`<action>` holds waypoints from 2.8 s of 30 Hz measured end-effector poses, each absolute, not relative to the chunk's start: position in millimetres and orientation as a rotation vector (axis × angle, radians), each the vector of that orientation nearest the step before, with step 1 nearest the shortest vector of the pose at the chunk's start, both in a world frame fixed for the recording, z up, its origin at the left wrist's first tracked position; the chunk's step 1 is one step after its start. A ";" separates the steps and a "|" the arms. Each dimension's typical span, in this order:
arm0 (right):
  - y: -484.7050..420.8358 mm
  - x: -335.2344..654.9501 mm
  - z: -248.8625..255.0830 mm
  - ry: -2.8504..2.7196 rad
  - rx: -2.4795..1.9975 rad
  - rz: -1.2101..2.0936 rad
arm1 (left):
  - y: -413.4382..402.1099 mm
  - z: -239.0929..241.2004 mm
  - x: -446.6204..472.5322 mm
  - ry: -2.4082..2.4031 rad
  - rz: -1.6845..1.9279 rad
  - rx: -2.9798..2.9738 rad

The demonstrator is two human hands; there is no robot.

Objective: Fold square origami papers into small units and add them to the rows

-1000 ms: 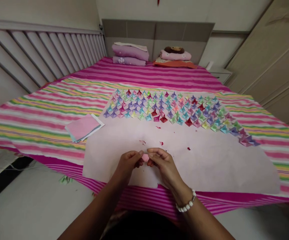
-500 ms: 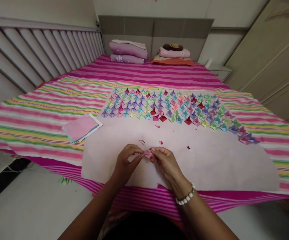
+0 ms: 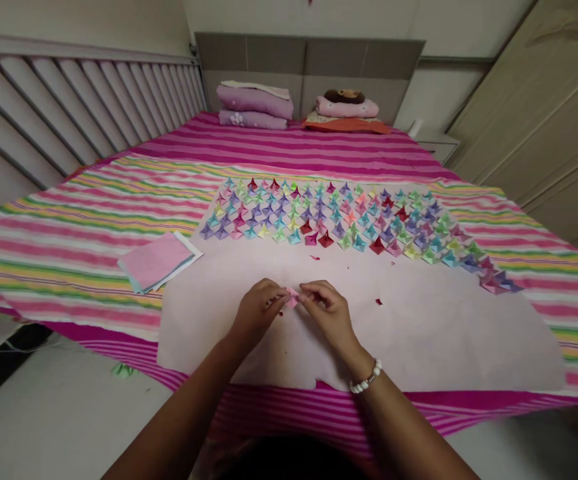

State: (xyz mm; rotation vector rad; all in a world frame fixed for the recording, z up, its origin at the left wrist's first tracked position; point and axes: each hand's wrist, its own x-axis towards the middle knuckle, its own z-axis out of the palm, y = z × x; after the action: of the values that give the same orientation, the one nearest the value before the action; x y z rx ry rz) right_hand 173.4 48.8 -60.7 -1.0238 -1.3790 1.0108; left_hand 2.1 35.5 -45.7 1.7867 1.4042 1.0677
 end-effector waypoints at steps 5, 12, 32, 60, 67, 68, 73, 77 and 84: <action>56.9 167.0 -69.1 -1.528 -0.963 0.988 | 49.1 -55.2 3.1 1.392 1.064 1.866; 62.6 160.0 -89.6 -1.542 -1.073 0.982 | 55.9 -78.9 1.7 1.395 1.141 1.681; 59.6 156.5 -94.9 -1.615 -1.181 0.850 | 46.0 -95.1 8.0 1.602 1.255 1.459; 59.4 153.7 -102.0 -1.811 -1.091 0.659 | 53.6 -112.5 5.5 1.850 1.100 2.165; 58.6 154.0 -101.3 -2.107 -1.267 0.452 | 57.8 -111.9 1.2 1.810 1.151 2.056; 59.4 153.9 -100.3 -2.117 -1.273 0.440 | 58.2 -110.7 0.6 1.784 1.165 2.025; 62.0 168.3 -90.3 -2.090 -1.268 0.368 | 56.8 -102.8 -2.9 1.691 1.238 1.796; 64.4 215.0 -76.0 -1.922 -1.287 0.284 | 57.9 -101.5 -4.1 1.758 1.207 1.774; 78.2 358.0 -54.5 -1.407 -1.773 0.043 | 67.8 -112.3 -9.5 1.815 1.063 1.714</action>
State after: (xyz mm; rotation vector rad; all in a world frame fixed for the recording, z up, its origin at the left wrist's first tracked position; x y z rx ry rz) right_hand 358.0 78.2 -54.5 -1.7732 -1.4067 0.0435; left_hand -9.5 67.8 -112.3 1.7142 1.8147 1.0632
